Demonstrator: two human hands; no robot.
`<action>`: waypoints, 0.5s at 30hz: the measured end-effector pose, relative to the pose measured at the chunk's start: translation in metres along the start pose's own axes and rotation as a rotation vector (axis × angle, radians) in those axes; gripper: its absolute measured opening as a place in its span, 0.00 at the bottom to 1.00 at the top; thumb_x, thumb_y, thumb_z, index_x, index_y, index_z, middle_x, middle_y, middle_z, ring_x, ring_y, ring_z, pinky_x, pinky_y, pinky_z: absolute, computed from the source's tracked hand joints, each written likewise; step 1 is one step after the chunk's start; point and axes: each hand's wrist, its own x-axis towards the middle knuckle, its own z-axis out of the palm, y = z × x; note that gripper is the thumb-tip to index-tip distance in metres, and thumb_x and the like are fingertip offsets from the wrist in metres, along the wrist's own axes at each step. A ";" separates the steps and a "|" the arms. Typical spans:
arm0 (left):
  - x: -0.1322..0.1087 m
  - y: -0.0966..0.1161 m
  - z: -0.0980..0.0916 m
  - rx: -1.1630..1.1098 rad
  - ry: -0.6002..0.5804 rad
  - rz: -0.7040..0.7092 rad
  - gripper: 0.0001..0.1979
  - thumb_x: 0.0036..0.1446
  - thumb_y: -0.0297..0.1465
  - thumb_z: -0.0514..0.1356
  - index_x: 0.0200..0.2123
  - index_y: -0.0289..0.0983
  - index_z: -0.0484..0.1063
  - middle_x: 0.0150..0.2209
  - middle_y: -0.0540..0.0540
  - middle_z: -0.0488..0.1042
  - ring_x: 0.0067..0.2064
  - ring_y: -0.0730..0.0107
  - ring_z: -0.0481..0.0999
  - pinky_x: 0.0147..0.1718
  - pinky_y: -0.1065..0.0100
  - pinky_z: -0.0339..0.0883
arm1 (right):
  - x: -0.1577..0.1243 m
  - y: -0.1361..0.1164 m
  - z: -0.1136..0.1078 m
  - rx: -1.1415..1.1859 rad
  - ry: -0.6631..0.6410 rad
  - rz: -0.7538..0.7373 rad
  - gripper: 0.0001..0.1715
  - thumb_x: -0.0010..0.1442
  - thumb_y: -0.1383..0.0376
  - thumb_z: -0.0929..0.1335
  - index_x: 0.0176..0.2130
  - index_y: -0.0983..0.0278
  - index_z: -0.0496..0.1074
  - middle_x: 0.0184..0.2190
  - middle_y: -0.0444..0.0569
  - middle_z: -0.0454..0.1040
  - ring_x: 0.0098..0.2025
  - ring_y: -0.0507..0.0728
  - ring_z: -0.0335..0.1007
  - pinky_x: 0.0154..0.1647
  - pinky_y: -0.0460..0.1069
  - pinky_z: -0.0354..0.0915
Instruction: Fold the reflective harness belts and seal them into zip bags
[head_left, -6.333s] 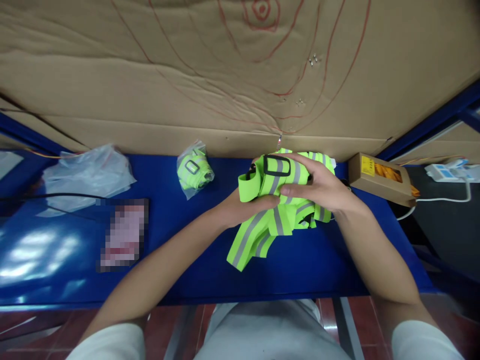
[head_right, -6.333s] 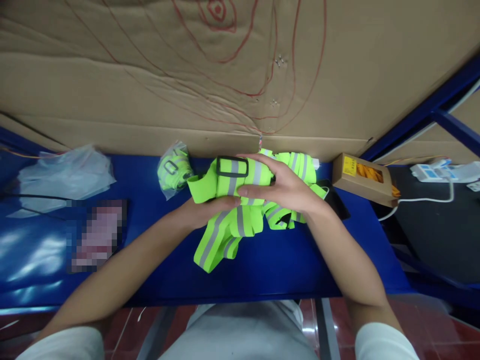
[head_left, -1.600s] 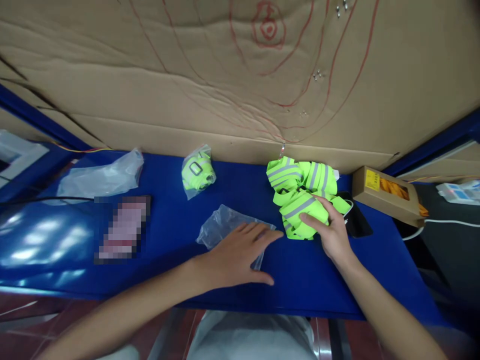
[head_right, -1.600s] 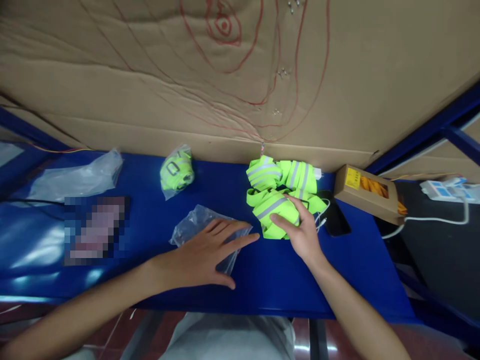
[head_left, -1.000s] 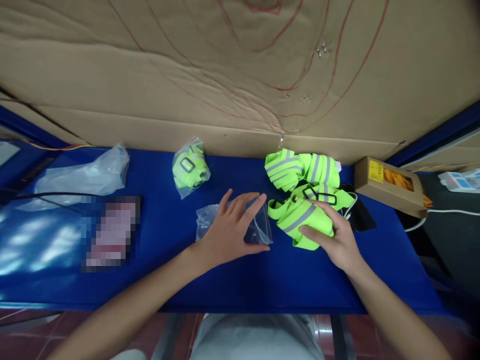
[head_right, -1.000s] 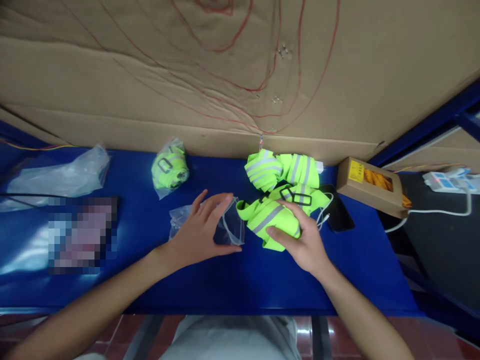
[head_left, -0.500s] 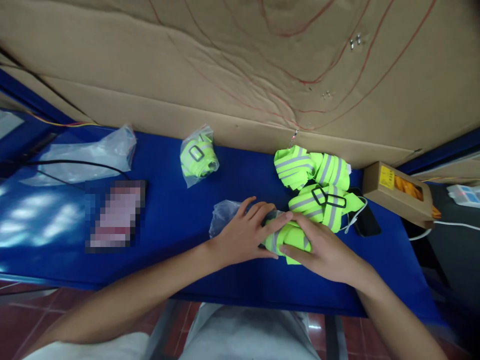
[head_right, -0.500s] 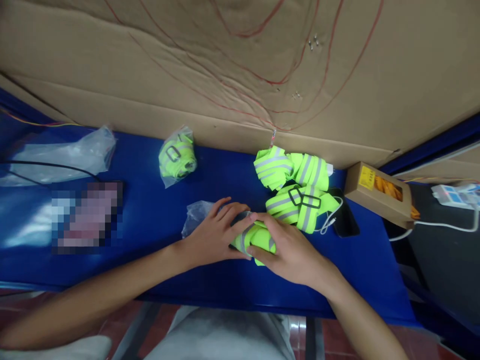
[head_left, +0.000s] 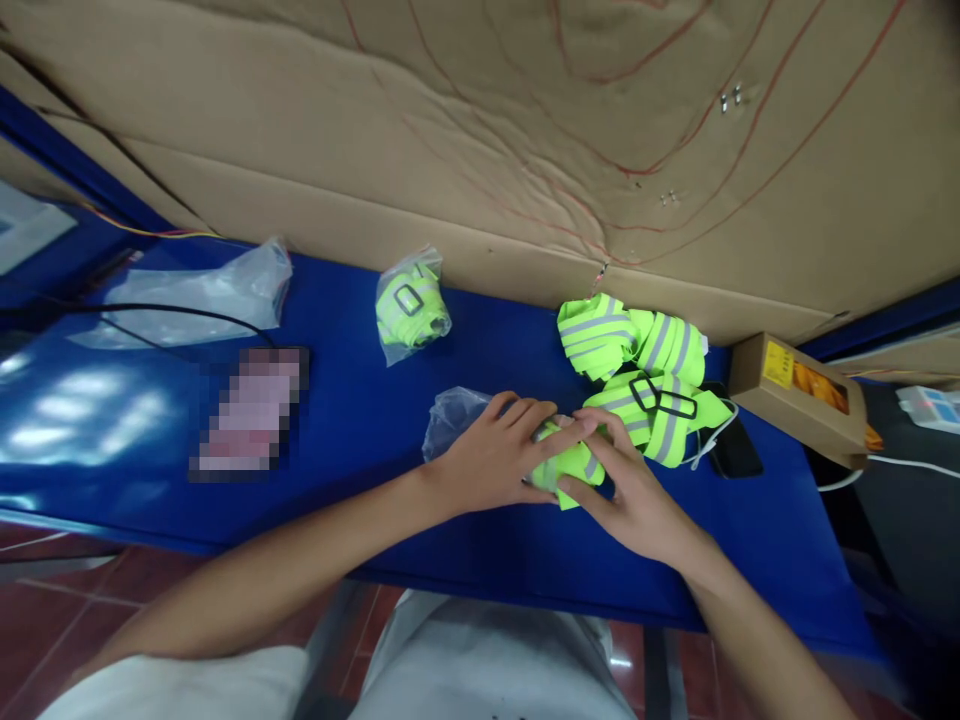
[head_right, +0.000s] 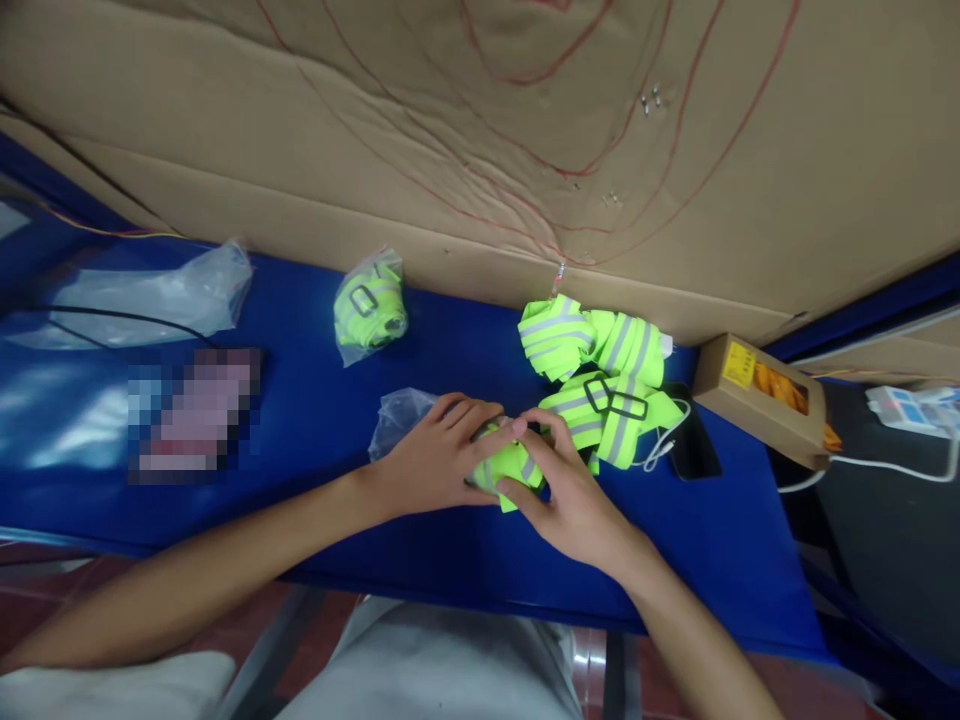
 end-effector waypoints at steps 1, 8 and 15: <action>0.000 0.000 0.000 -0.012 -0.012 -0.001 0.47 0.61 0.58 0.59 0.74 0.41 0.50 0.59 0.33 0.70 0.59 0.45 0.70 0.60 0.46 0.57 | -0.001 0.003 -0.004 0.019 -0.040 -0.020 0.32 0.67 0.60 0.70 0.67 0.52 0.62 0.64 0.56 0.63 0.69 0.66 0.60 0.68 0.61 0.64; 0.001 -0.002 0.001 -0.161 -0.058 -0.015 0.56 0.54 0.54 0.69 0.75 0.39 0.44 0.60 0.31 0.69 0.61 0.43 0.71 0.57 0.49 0.64 | 0.002 0.014 -0.006 0.226 0.046 0.096 0.32 0.61 0.58 0.75 0.61 0.53 0.66 0.60 0.53 0.71 0.59 0.64 0.71 0.52 0.57 0.75; 0.008 -0.008 -0.002 -0.139 -0.086 -0.059 0.62 0.53 0.47 0.72 0.76 0.41 0.34 0.59 0.33 0.69 0.57 0.45 0.74 0.55 0.51 0.68 | 0.009 0.006 0.014 0.188 0.299 0.123 0.22 0.58 0.58 0.76 0.48 0.57 0.70 0.53 0.53 0.71 0.42 0.59 0.71 0.34 0.52 0.69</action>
